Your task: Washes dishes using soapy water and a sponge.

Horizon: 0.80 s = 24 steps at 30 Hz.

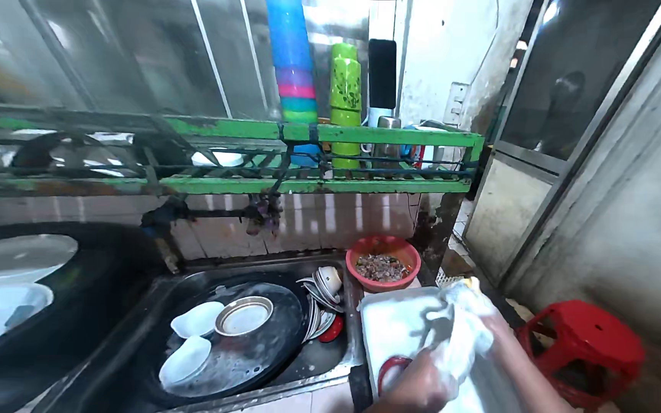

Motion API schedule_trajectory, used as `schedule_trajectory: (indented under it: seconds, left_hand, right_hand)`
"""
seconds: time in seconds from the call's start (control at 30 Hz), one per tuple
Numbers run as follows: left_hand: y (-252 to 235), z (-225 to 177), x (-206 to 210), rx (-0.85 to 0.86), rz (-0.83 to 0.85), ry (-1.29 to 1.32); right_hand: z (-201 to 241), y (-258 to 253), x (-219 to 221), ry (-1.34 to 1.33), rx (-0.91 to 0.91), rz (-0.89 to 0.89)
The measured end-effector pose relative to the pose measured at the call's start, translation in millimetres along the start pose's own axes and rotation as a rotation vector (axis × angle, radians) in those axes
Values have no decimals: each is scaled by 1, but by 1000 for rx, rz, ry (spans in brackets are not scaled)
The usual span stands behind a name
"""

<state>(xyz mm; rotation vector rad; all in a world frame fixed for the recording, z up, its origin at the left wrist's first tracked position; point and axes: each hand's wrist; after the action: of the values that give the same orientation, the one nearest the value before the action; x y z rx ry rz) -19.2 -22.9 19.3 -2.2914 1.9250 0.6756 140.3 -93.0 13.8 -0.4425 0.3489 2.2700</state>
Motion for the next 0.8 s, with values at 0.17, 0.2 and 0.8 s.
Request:
schedule_trajectory:
  seconds: [0.17, 0.2, 0.8]
  left_hand:
    - [-5, 22, -17, 24, -151, 142]
    - [-7, 26, -22, 29, -166, 148]
    - [-17, 29, -12, 60, -451, 931]
  right_hand:
    - [-5, 27, 35, 135, -212, -79]
    - [-10, 39, 47, 181, -349, -122]
    - [-27, -4, 29, 34, -73, -54]
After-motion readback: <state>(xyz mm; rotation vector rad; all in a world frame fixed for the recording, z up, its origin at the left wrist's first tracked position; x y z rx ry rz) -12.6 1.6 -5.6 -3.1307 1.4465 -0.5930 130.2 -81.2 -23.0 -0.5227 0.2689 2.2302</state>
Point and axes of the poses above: each hand's wrist, its own y-axis away from the middle knuckle, its own x-axis out of the palm, z = x × y, and after that the axes turned 5 degrees about z, right-handed
